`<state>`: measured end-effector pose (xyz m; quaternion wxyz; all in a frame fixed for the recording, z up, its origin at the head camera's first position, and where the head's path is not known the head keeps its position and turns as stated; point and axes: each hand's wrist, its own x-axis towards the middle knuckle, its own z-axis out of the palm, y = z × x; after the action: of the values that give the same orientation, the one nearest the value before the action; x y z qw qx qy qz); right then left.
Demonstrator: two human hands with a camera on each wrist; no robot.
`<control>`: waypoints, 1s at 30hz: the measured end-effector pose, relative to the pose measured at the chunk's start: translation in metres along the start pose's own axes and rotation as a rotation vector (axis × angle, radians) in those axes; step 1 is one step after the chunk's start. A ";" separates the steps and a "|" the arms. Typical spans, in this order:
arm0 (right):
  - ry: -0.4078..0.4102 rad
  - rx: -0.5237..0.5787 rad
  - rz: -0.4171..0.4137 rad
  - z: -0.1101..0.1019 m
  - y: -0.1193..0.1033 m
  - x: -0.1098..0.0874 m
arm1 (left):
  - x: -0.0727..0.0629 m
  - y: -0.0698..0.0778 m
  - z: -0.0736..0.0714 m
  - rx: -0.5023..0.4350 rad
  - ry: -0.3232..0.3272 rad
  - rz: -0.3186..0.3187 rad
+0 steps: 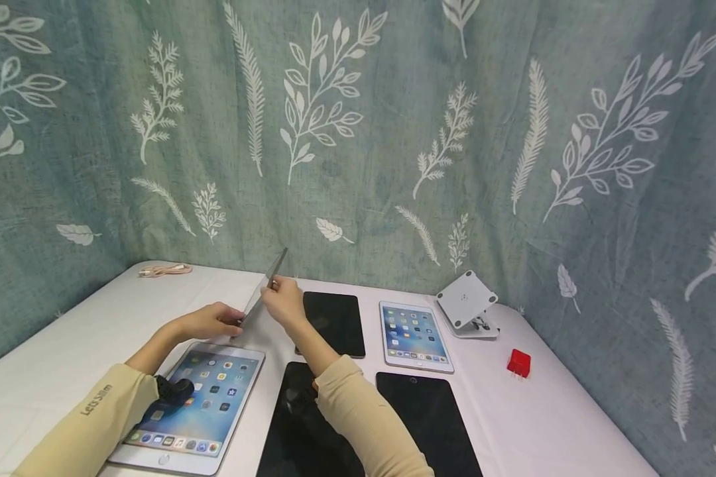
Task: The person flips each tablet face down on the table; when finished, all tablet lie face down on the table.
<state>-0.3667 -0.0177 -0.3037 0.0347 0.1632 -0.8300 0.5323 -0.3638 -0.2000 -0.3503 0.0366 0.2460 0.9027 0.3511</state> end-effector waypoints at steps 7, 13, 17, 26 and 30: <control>0.028 -0.135 -0.053 0.002 -0.008 -0.002 | 0.003 0.005 0.004 0.012 0.011 0.018; 0.038 -0.186 -0.107 0.005 -0.010 -0.005 | 0.003 0.007 0.004 -0.029 0.044 0.005; 0.026 -0.132 -0.104 0.008 -0.007 -0.004 | 0.002 0.007 -0.001 -0.055 0.061 0.039; -0.129 -0.057 0.004 0.025 0.001 -0.001 | -0.006 0.014 -0.024 -0.109 0.216 0.077; -0.186 -0.117 0.022 0.033 0.007 -0.002 | -0.012 0.017 -0.031 -0.027 0.299 0.042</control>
<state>-0.3628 -0.0439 -0.3244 -0.0388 0.2003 -0.8611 0.4657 -0.3541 -0.2141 -0.3168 -0.1024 0.2091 0.8880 0.3966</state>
